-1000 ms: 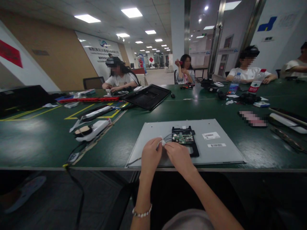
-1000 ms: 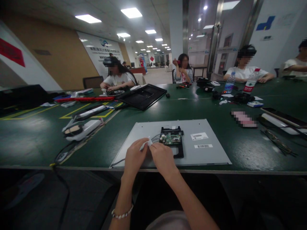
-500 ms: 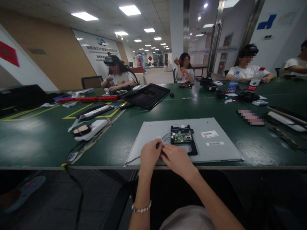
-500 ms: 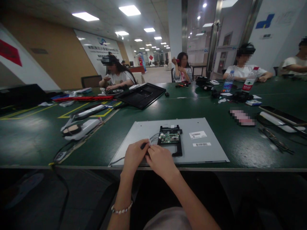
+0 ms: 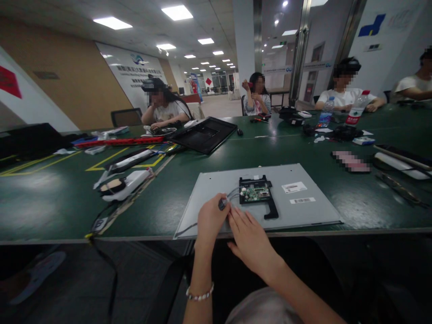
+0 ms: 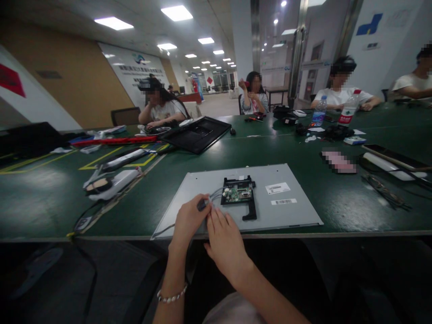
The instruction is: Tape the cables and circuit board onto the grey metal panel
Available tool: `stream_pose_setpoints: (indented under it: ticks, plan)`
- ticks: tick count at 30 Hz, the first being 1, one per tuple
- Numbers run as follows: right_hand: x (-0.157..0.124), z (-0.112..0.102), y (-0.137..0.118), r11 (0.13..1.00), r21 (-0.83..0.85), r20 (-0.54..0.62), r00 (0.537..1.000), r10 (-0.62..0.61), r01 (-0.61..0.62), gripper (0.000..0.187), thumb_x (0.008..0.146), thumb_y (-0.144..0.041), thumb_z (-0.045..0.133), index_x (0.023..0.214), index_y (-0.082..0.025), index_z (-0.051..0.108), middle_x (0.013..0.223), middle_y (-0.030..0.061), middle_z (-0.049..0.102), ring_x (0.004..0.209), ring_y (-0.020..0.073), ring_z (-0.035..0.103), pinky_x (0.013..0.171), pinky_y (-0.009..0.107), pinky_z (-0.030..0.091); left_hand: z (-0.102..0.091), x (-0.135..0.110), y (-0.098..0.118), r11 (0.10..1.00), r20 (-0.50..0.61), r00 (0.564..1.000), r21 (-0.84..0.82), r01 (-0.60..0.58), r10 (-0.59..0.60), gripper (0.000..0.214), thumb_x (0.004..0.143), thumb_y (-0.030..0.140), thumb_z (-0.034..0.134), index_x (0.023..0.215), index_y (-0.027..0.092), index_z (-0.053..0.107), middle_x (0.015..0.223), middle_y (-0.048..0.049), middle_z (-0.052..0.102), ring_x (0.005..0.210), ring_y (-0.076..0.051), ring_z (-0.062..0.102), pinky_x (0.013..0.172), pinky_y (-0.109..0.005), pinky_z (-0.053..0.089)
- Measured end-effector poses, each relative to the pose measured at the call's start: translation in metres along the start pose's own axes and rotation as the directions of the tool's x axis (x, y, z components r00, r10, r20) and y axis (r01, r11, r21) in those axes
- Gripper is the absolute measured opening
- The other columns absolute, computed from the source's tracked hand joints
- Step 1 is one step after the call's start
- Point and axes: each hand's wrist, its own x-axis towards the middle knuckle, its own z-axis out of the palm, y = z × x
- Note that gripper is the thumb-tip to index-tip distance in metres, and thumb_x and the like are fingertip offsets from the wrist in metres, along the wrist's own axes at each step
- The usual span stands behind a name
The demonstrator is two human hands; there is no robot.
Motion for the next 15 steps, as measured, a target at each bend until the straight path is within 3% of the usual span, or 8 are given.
stream_pose_setpoints:
  ticks: [4,9,12,15]
  plan:
    - [-0.007,-0.010,0.002,1.000,0.015,0.026,0.999,-0.025,0.024,0.063,0.087,-0.027,0.065,0.142,-0.003,0.044,0.150,0.0217,0.039,0.138,0.0315,0.039,0.114,0.048,0.035,0.002,-0.001,-0.001,0.999,-0.011,0.999,-0.012,-0.034,0.034,0.019,0.086,0.027,0.059,0.104,0.024,0.066,0.104,-0.0052,0.074,0.094,-0.022,0.069,0.083,-0.032,0.051]
    - [-0.027,-0.047,0.016,0.987,0.132,0.028,0.995,-0.092,0.088,0.047,0.093,-0.027,0.056,0.137,-0.011,0.052,0.141,0.0131,0.055,0.132,0.0259,0.049,0.111,0.044,0.041,0.005,0.001,-0.003,0.996,0.000,0.996,0.011,-0.088,0.088,0.022,0.089,0.026,0.054,0.108,0.020,0.063,0.107,-0.0086,0.072,0.099,-0.023,0.068,0.088,-0.034,0.050]
    - [-0.041,-0.070,0.038,0.984,0.176,-0.074,0.997,-0.022,0.035,0.044,0.095,-0.027,0.050,0.139,-0.020,0.051,0.141,0.0079,0.055,0.132,0.0230,0.048,0.111,0.044,0.042,0.008,0.006,-0.005,0.994,0.020,0.994,0.028,-0.104,0.104,0.024,0.089,0.026,0.053,0.110,0.020,0.063,0.105,-0.0094,0.072,0.097,-0.024,0.068,0.087,-0.034,0.050]
    - [-0.055,-0.081,0.074,0.987,0.127,-0.154,0.981,0.120,-0.101,0.044,0.097,-0.032,0.044,0.140,-0.023,0.051,0.144,0.0070,0.052,0.137,0.0248,0.043,0.113,0.049,0.038,0.009,0.012,-0.007,0.992,0.039,0.992,0.032,-0.120,0.118,0.025,0.089,0.025,0.052,0.111,0.020,0.063,0.104,-0.0087,0.072,0.096,-0.023,0.068,0.086,-0.034,0.050]
